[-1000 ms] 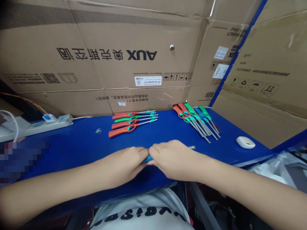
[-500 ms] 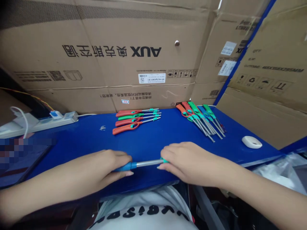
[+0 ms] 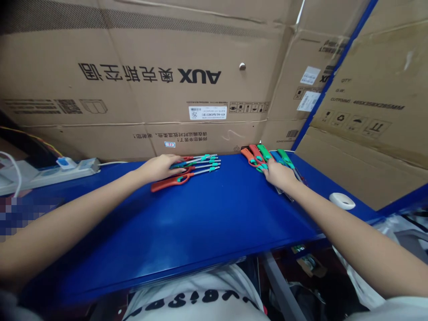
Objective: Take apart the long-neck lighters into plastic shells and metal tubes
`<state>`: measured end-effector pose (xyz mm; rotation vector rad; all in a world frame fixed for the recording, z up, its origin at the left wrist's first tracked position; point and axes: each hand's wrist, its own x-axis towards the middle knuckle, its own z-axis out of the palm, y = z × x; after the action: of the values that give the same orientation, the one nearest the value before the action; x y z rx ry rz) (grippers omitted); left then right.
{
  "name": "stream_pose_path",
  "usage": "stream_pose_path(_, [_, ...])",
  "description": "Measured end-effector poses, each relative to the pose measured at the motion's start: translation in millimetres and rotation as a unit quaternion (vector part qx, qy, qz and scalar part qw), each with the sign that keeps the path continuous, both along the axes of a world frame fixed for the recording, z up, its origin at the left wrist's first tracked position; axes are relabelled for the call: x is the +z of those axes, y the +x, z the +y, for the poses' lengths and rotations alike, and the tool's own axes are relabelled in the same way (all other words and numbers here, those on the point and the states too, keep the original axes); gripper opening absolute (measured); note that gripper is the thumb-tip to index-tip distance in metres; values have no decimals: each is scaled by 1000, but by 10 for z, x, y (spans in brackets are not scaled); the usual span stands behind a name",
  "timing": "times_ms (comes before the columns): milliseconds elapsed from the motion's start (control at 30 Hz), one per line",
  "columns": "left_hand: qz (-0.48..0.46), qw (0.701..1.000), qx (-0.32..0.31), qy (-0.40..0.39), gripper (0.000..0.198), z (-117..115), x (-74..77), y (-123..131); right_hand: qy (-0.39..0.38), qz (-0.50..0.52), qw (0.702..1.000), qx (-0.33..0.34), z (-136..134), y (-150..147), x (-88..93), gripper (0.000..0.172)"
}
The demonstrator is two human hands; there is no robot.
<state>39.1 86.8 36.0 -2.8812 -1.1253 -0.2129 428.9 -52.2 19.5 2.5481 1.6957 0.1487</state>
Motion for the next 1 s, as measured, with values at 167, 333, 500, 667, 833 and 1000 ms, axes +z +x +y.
stream_pose_path(167, [24, 992, -26, 123, 42, 221, -122, 47, 26, 15, 1000, 1, -40, -78, 17, 38])
stream_pose_path(333, [-70, 978, -86, 174, 43, 16, -37, 151, 61, 81, 988, 121, -225, -340, 127, 30])
stream_pose_path(500, [-43, 961, -228, 148, 56, -777, 97, 465, 23, 98, 951, 292, -587, -991, 276, 29])
stream_pose_path(667, [31, 981, -189, -29, 33, -1571, 248, 505, 58, 25, 887, 457, -968, -1466, 451, 35])
stream_pose_path(833, [27, 981, -162, -107, 34, -1995, 318, 213, 58, 44, 830, 553, -1232, -1540, 616, 40])
stream_pose_path(1000, [23, 978, -178, -106, 17, -2176, 302, 27, 74, 54, 820, 565, -1453, -1622, 633, 43])
